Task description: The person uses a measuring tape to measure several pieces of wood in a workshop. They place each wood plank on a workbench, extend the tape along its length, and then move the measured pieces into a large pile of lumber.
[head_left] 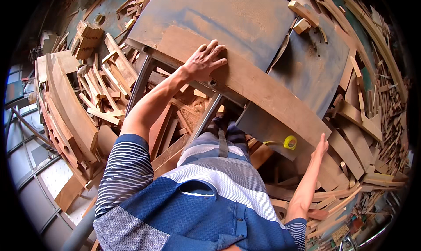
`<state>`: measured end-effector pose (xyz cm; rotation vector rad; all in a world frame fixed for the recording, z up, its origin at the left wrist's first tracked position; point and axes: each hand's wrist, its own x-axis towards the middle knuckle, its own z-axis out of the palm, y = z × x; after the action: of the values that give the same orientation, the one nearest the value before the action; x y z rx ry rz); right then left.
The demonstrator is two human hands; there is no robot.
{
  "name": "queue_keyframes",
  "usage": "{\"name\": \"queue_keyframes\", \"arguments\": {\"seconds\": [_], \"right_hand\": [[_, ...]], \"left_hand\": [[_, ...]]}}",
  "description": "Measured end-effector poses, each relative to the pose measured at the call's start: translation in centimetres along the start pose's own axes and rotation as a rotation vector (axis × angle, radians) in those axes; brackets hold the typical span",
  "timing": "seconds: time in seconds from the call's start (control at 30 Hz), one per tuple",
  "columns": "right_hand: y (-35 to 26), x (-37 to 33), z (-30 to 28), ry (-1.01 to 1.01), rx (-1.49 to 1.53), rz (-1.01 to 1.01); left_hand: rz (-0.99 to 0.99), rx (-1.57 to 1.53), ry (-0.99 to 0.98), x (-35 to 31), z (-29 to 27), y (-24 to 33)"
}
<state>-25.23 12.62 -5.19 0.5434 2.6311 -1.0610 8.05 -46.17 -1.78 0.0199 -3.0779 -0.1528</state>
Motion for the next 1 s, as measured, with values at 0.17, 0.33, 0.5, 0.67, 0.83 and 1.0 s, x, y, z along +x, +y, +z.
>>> {"name": "queue_keyframes", "arguments": {"seconds": [0.17, 0.33, 0.5, 0.67, 0.83, 1.0], "right_hand": [[0.7, 0.1, -0.8, -0.026, 0.032, -0.061], [0.0, -0.6, 0.1, -0.005, -0.04, -0.047], [1.3, 0.3, -0.9, -0.054, 0.027, -0.061], [1.0, 0.5, -0.8, -0.026, -0.037, -0.06], [0.3, -0.1, -1.1, -0.107, 0.007, -0.025], [0.8, -0.6, -1.3, -0.018, -0.032, -0.04]], "left_hand": [[0.007, 0.052, -0.036, 0.3, 0.4, -0.2], [-0.025, 0.006, -0.057, -0.8, -0.1, -0.1], [0.005, 0.034, -0.009, -0.1, 0.3, -0.1], [-0.006, -0.016, -0.05, 0.3, -0.4, 0.1], [-0.01, -0.009, -0.085, 0.0, -0.1, 0.2], [0.011, -0.032, -0.041, 0.1, 0.1, 0.2]]}}
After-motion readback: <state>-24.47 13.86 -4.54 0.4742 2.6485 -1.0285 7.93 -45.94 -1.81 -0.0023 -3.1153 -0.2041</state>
